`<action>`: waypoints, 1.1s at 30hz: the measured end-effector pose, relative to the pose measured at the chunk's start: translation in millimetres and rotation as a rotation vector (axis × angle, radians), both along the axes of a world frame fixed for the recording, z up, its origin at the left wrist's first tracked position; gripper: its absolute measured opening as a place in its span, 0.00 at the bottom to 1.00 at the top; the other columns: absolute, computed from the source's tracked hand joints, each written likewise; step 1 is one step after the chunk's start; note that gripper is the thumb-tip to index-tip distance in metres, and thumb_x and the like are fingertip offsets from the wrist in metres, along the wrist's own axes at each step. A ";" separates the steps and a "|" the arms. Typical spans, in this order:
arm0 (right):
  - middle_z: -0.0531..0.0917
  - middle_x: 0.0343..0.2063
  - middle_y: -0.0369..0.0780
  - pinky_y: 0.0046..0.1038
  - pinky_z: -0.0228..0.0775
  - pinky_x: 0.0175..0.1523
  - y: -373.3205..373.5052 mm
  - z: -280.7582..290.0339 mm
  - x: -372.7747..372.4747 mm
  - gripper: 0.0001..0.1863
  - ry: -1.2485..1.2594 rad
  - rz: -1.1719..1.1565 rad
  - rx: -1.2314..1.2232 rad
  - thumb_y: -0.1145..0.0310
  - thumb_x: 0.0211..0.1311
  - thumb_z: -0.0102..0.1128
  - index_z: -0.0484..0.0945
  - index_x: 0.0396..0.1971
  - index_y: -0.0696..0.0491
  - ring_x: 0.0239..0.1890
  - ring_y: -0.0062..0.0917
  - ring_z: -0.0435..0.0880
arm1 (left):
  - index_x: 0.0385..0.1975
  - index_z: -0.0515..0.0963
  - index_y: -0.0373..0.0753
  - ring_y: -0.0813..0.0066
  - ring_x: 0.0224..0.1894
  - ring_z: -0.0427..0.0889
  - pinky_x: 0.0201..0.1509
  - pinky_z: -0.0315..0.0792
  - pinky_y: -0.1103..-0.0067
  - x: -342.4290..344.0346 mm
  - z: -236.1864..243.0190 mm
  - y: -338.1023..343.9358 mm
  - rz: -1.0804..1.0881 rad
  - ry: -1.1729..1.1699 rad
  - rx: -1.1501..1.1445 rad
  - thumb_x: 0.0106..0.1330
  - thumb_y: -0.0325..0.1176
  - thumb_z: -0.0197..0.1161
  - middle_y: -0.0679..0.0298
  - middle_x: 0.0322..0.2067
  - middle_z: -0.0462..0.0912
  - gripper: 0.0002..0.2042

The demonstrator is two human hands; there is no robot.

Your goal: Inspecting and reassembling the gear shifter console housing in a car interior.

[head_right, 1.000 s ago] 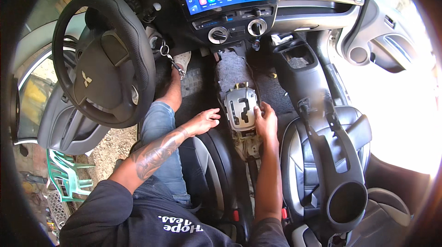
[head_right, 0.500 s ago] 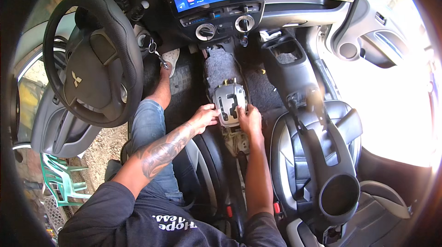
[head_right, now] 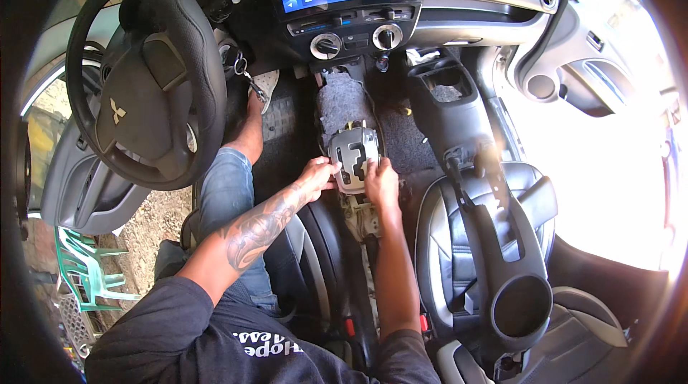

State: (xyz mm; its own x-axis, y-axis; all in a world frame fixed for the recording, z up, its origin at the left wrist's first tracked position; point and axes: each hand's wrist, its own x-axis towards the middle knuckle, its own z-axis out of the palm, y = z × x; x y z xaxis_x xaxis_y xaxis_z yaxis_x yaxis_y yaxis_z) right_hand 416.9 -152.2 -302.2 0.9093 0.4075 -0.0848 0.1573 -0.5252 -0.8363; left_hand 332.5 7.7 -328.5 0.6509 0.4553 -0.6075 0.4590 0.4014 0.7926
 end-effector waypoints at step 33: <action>0.76 0.24 0.31 0.19 0.59 0.32 -29.3 182.7 34.1 0.29 0.155 0.066 0.907 0.48 0.76 0.40 0.81 0.41 0.60 0.25 0.16 0.68 | 0.45 0.75 0.31 0.72 0.39 0.83 0.44 0.79 0.75 9.2 247.6 -28.5 0.020 -0.734 0.124 0.67 0.36 0.64 0.58 0.38 0.82 0.15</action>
